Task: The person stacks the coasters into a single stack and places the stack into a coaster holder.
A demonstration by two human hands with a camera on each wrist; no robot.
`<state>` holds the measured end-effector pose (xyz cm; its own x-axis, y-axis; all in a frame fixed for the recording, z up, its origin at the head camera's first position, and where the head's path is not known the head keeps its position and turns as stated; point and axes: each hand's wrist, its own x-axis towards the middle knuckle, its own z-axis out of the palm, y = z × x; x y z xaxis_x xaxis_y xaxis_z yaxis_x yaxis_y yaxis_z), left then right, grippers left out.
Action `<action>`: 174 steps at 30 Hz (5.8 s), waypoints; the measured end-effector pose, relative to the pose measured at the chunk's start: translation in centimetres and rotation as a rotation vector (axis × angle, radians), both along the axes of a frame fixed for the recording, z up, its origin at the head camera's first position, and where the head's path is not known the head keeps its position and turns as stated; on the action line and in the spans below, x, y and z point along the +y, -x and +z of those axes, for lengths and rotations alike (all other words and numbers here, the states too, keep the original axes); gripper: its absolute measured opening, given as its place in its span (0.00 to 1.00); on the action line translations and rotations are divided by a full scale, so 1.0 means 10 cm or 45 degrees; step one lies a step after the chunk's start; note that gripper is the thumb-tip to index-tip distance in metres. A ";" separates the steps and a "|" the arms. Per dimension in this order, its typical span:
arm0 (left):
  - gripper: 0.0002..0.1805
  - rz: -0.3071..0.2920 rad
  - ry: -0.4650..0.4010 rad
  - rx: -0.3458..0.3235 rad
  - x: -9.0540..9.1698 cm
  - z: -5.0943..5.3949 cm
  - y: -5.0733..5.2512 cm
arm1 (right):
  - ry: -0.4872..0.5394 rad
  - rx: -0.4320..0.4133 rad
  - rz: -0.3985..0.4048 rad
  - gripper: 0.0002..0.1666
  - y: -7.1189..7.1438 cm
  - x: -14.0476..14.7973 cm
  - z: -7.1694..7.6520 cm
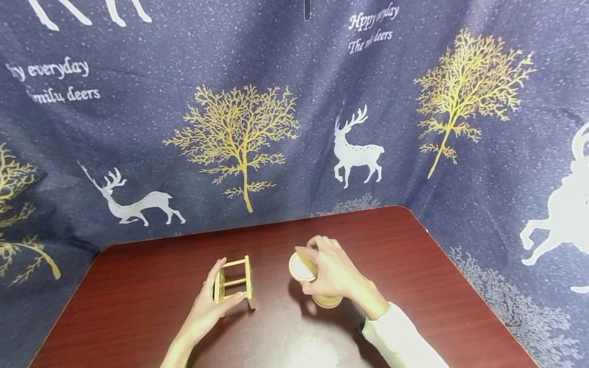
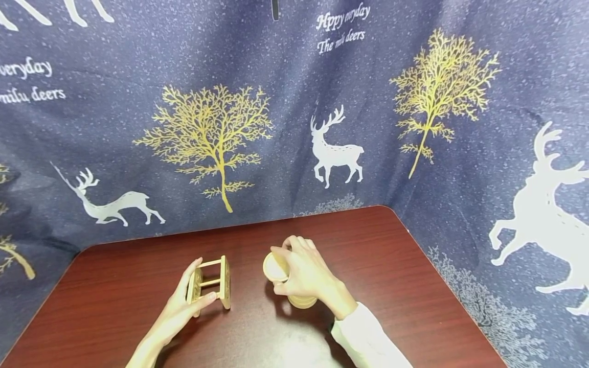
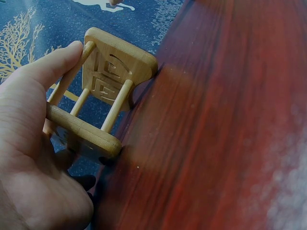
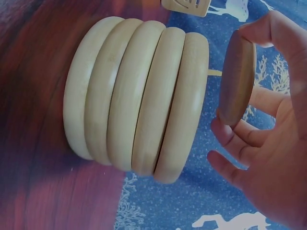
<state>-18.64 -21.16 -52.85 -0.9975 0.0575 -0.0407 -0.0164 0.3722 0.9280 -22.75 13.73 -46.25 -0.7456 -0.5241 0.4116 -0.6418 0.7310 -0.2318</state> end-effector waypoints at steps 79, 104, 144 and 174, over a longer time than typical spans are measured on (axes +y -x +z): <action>0.60 0.020 -0.025 -0.025 0.02 0.01 0.01 | 0.057 -0.065 -0.030 0.41 -0.23 0.52 -0.30; 0.60 0.015 0.003 -0.003 0.01 0.00 -0.01 | 0.051 -0.139 -0.013 0.42 -0.21 0.54 -0.31; 0.59 0.006 -0.001 0.011 0.00 -0.01 0.00 | 0.277 -0.219 0.156 0.48 -0.22 0.69 -0.36; 0.60 0.001 -0.021 -0.031 0.00 0.04 -0.01 | 0.499 -0.541 0.421 0.36 -0.10 0.87 -0.56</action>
<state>-18.51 -21.12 -52.43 -0.9963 0.0572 -0.0638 -0.0393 0.3565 0.9335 -21.75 22.48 -51.85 -0.7110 -0.6242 0.3237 -0.6115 0.3217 -0.7229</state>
